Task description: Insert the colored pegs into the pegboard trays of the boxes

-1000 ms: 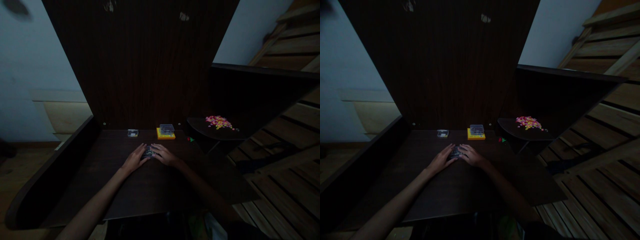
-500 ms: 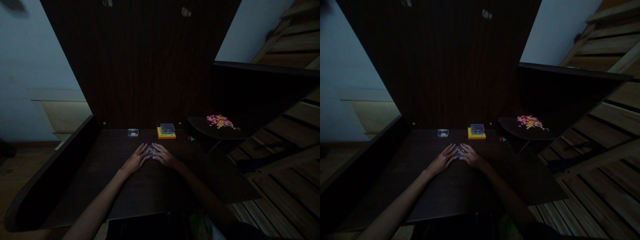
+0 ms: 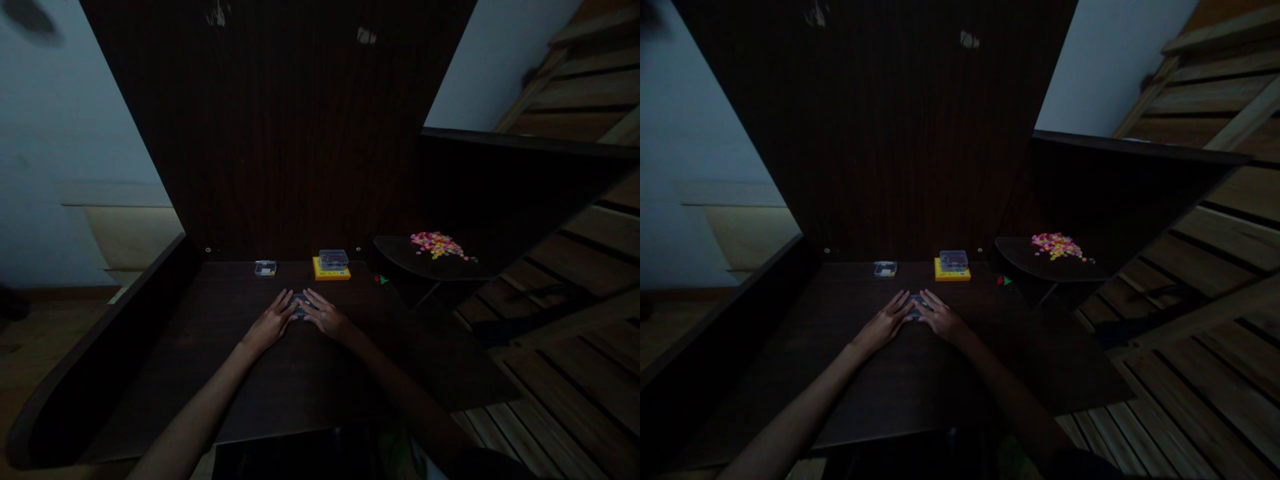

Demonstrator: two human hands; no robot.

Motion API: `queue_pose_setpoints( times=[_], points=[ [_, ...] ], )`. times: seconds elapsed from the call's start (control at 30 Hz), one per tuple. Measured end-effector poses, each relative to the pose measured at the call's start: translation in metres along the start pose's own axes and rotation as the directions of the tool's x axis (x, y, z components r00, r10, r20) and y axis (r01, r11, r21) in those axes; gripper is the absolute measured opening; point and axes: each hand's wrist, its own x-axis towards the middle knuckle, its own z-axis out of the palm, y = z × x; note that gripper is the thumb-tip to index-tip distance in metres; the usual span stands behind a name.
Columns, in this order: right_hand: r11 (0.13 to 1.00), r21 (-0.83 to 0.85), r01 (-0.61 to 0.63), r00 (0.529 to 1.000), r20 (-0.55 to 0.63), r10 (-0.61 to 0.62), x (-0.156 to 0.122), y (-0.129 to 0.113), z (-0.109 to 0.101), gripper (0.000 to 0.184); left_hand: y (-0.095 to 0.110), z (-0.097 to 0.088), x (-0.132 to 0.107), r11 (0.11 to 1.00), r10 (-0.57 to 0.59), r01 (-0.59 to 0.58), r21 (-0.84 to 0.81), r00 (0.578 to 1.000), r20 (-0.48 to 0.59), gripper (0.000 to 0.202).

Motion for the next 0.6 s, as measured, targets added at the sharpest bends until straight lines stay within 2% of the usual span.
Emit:
queue_pose_setpoints(
  times=[0.33, 0.6],
  points=[
    [0.999, -0.036, 0.017, 1.000, -0.006, -0.017, -0.002, -0.005, 0.001, 0.052, -0.001, -0.001, -0.001, 0.999, -0.006, 0.004, 0.034, 0.998, 0.066, 0.046],
    [1.000, -0.021, 0.003, 1.000, -0.022, -0.003, -0.002, -0.011, -0.002, 0.050, 0.000, -0.002, 0.000, 1.000, 0.000, -0.001, 0.027, 0.999, 0.038, 0.043]
  ],
)
